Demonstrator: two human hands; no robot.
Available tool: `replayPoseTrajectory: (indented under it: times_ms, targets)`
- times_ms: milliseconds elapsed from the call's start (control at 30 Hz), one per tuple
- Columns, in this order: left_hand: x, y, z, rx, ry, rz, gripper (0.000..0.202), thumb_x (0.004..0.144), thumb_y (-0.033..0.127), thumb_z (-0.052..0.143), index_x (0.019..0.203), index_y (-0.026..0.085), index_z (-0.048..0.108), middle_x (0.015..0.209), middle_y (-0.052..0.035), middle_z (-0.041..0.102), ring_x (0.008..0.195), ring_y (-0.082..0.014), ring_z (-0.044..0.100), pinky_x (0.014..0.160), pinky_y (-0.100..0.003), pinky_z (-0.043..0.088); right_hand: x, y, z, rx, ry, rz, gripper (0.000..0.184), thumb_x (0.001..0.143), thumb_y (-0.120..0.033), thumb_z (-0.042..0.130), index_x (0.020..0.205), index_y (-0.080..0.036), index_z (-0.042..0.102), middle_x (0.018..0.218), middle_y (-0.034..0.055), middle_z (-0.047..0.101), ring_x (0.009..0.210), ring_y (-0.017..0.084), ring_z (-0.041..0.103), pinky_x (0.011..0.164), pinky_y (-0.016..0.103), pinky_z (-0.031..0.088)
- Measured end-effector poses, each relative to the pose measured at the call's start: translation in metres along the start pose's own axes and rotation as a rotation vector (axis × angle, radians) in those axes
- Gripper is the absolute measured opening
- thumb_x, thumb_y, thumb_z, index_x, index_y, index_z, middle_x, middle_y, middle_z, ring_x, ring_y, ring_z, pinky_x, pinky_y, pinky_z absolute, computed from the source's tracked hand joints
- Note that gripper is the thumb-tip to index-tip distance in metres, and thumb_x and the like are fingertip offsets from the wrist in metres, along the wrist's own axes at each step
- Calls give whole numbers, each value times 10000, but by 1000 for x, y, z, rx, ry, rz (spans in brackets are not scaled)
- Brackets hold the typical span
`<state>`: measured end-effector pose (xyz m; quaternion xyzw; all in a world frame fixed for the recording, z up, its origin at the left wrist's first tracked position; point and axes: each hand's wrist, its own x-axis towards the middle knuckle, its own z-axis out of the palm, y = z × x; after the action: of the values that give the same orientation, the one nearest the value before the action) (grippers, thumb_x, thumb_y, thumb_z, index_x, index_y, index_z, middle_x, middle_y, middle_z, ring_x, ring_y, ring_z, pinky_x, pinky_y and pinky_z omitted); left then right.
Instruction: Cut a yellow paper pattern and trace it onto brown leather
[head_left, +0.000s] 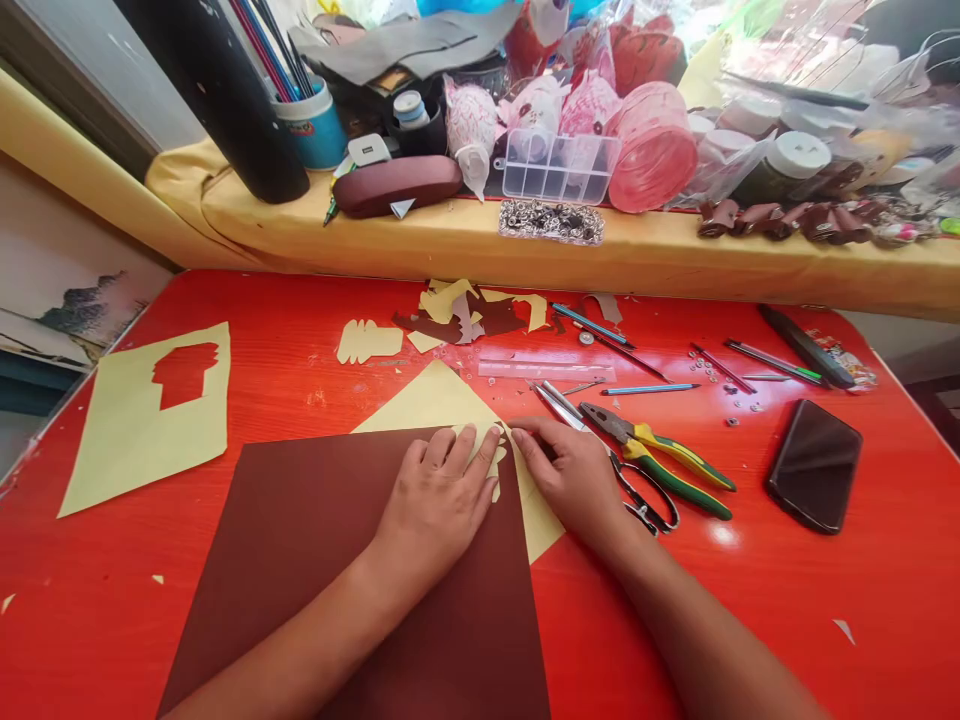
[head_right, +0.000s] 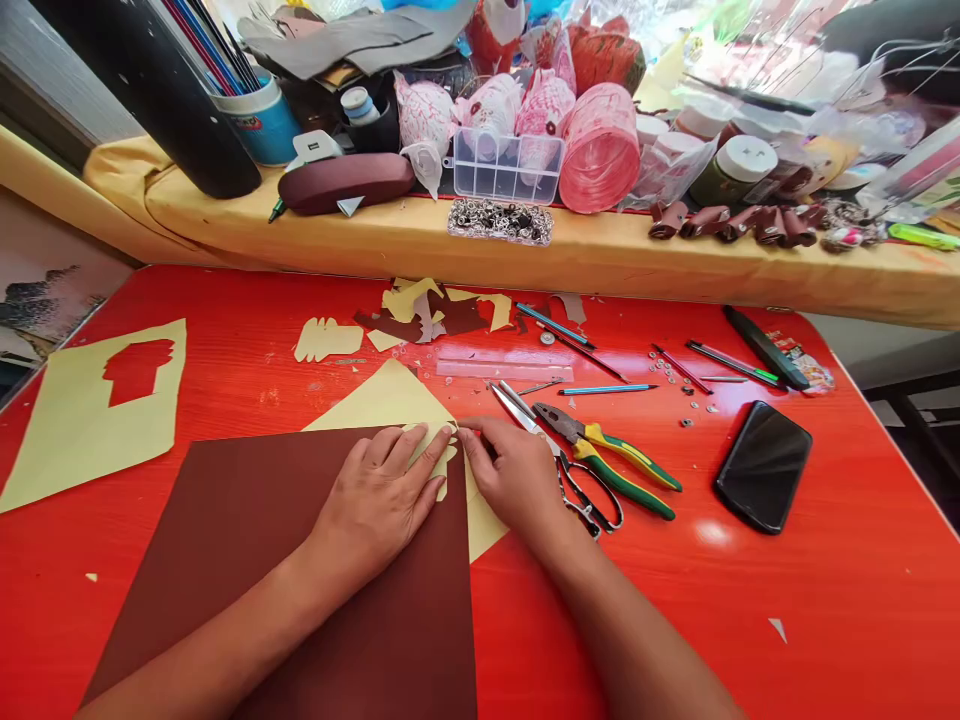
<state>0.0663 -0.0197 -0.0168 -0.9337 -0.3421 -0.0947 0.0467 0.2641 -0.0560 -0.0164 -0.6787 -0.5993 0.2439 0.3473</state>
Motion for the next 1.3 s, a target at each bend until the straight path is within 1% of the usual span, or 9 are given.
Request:
replayPoseTrajectory:
  times_ms: [100, 200, 367, 667, 833, 1033, 1167, 1300]
  targets:
    - [1, 0, 0, -6, 11, 4, 444, 1075, 313, 551, 1492, 192, 642, 1355, -118, 723, 1127, -289, 615, 865, -420, 457, -1, 1, 2, -135, -36, -90, 253, 1043, -249, 597, 1140, -262, 830, 1049, 32, 894, 913, 263, 847, 749, 308, 570]
    - [1, 0, 1, -12, 21, 0, 434, 1072, 308, 552, 1479, 193, 653, 1360, -119, 724, 1125, -284, 617, 866, -420, 460, -1, 3, 3, -166, -42, -122, 266, 1048, -243, 582, 1147, -258, 828, 1042, 30, 897, 892, 254, 855, 724, 299, 571]
    - [-1, 1, 2, -10, 0, -1, 443, 1074, 307, 536, 1488, 191, 645, 1394, -122, 713, 1163, -295, 613, 874, -435, 472, 0, 3, 3, -174, -67, -113, 283, 1052, -249, 569, 1165, -275, 827, 1047, 32, 899, 887, 249, 857, 720, 292, 587]
    - [0, 2, 1, 6, 11, 1, 428, 1084, 291, 511, 1471, 188, 662, 1405, -113, 722, 1170, -294, 630, 869, -428, 467, -1, 3, 3, -198, -65, -143, 281, 1040, -226, 570, 1139, -270, 830, 1017, 23, 899, 847, 260, 861, 693, 310, 583]
    - [-1, 3, 1, 4, 35, 3, 438, 1077, 290, 533, 1479, 164, 654, 1401, -123, 722, 1165, -297, 640, 866, -434, 471, 0, 4, 3, -209, -64, -159, 276, 1044, -228, 563, 1125, -261, 825, 1007, 16, 899, 833, 258, 862, 681, 311, 570]
    - [-2, 3, -1, 24, 41, 22, 412, 1079, 275, 530, 1444, 158, 682, 1413, -111, 724, 1189, -297, 654, 882, -439, 488, 0, 4, 3, -217, -68, -165, 274, 1053, -235, 551, 1113, -257, 817, 998, 28, 900, 819, 253, 862, 676, 304, 577]
    - [-2, 3, -2, 19, 78, 35, 361, 1065, 259, 565, 1378, 177, 726, 1380, -113, 741, 1147, -299, 675, 878, -438, 500, -1, 4, 3, -215, -63, -169, 280, 1058, -240, 540, 1101, -259, 817, 989, 33, 900, 816, 253, 861, 683, 303, 588]
    - [-3, 3, -2, 12, 85, 37, 371, 1047, 236, 587, 1390, 163, 709, 1366, -140, 740, 1121, -298, 687, 882, -440, 515, -1, 4, 3, -231, -65, -171, 288, 1062, -251, 534, 1106, -261, 818, 982, 41, 901, 800, 254, 861, 667, 304, 592]
